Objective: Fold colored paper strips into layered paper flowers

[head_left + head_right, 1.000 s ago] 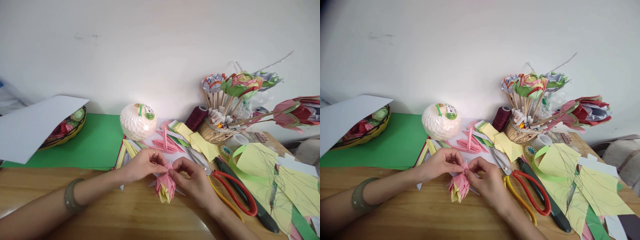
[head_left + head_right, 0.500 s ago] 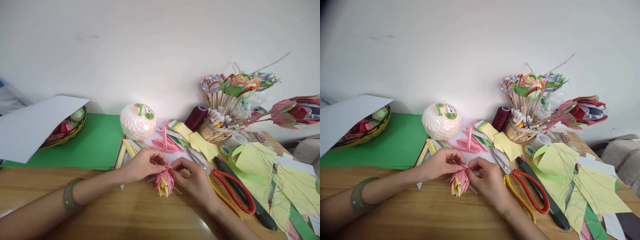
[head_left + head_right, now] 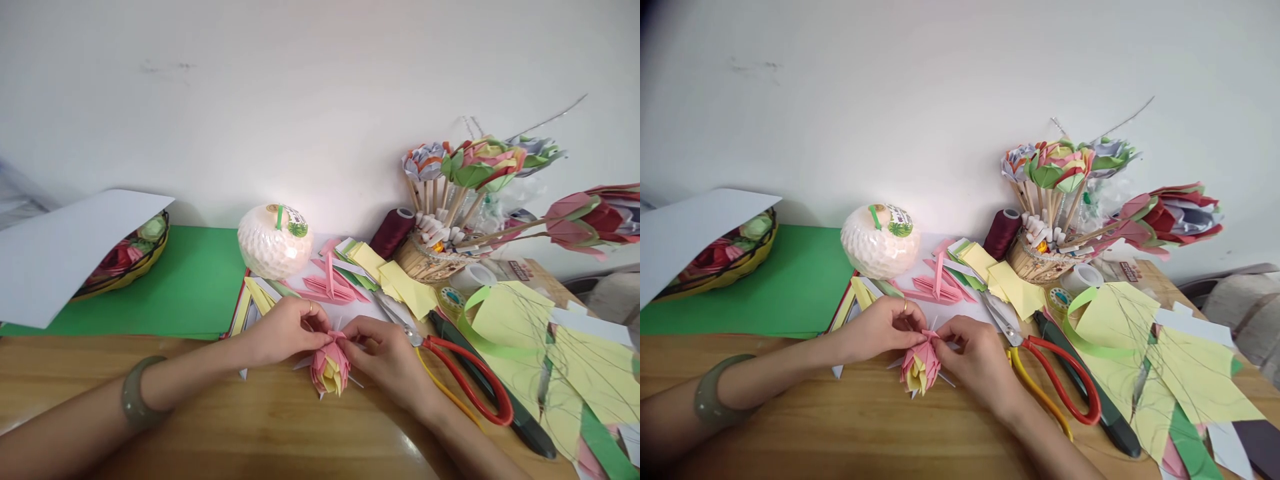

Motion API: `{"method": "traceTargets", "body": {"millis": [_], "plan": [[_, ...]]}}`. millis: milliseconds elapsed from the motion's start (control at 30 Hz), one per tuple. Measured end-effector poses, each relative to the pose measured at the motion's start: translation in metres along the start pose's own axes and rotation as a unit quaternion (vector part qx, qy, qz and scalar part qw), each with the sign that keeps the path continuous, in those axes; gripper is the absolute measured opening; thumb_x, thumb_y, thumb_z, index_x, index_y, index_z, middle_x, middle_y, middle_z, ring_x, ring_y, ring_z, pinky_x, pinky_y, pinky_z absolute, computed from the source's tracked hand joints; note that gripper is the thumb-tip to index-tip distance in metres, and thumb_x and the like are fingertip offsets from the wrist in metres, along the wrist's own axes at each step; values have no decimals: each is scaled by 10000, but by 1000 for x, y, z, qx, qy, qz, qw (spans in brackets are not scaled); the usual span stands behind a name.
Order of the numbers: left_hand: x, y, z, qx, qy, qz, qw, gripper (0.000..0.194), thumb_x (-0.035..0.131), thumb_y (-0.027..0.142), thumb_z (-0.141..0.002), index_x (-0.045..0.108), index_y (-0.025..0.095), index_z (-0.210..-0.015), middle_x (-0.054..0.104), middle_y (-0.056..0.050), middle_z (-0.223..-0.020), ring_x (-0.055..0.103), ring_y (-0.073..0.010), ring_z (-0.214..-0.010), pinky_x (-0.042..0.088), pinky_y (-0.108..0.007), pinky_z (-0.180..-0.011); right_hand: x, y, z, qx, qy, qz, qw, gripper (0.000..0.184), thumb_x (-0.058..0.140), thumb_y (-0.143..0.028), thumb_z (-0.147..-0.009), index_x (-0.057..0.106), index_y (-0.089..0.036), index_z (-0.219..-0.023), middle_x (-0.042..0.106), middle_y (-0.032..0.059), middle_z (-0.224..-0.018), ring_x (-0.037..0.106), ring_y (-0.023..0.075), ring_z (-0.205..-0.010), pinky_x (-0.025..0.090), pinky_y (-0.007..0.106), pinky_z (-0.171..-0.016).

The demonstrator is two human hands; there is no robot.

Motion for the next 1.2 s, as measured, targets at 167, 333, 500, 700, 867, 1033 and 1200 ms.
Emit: {"method": "traceTargets", "body": {"millis": [167,333,500,700,867,1033,1200], "plan": [[0,3,3,36,29,-52,998,103,624,210,-661,542,164,-619,586,10,-624,529,-128,-592,427,-251,-559,0,-5,2,-22,-13,15,1000,163,553,-221,-813,676,-181,-715,666,19,-690,567,142,-616,437,234,-559],[0,8,7,47,16,-13,999,95,589,132,-650,523,184,-694,548,37,-628,517,-114,-602,415,-235,-569,-8,-28,6,-132,1,27,991,198,504,-182,-863,698,-196,-825,690,51,-876,629,163,-797,496,257,-698],[1,3,2,-8,-19,210,977,208,566,240,-730,571,189,-932,597,0,-775,570,-132,-698,449,-277,-669,-22,-41,12,-223,86,69,969,177,518,-148,-854,687,-200,-876,685,77,-903,641,181,-814,528,285,-686],[-10,15,6,94,78,87,989,77,617,231,-732,581,166,-752,601,-4,-749,563,-128,-704,450,-261,-659,-39,-40,20,-208,205,106,951,94,580,-171,-819,652,-189,-876,651,71,-857,599,191,-793,494,310,-682],[-12,49,31,308,176,-121,927,82,552,100,-767,565,176,-739,622,-37,-761,589,-148,-743,463,-274,-666,-29,-30,14,-81,118,12,990,206,528,-294,-861,621,-194,-708,596,2,-642,494,132,-580,399,244,-531],[-1,60,46,403,178,-210,873,179,545,12,-740,555,190,-760,595,-39,-778,583,-144,-743,466,-266,-668,-20,-18,10,11,68,-52,996,252,537,-369,-839,581,-188,-671,558,-8,-617,446,126,-561,360,239,-516],[-2,53,42,380,174,-198,887,174,526,30,-782,530,204,-786,534,-34,-871,547,-149,-846,445,-277,-735,-19,-15,9,15,60,-74,995,251,539,-365,-834,579,-186,-663,552,-14,-621,438,124,-567,345,238,-524]]}}
Point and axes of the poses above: each hand's wrist, its own z-axis away from the middle knuckle, its own x-axis out of the palm, y = z × x, the point moved 8 cm from there along -z, towards the middle knuckle
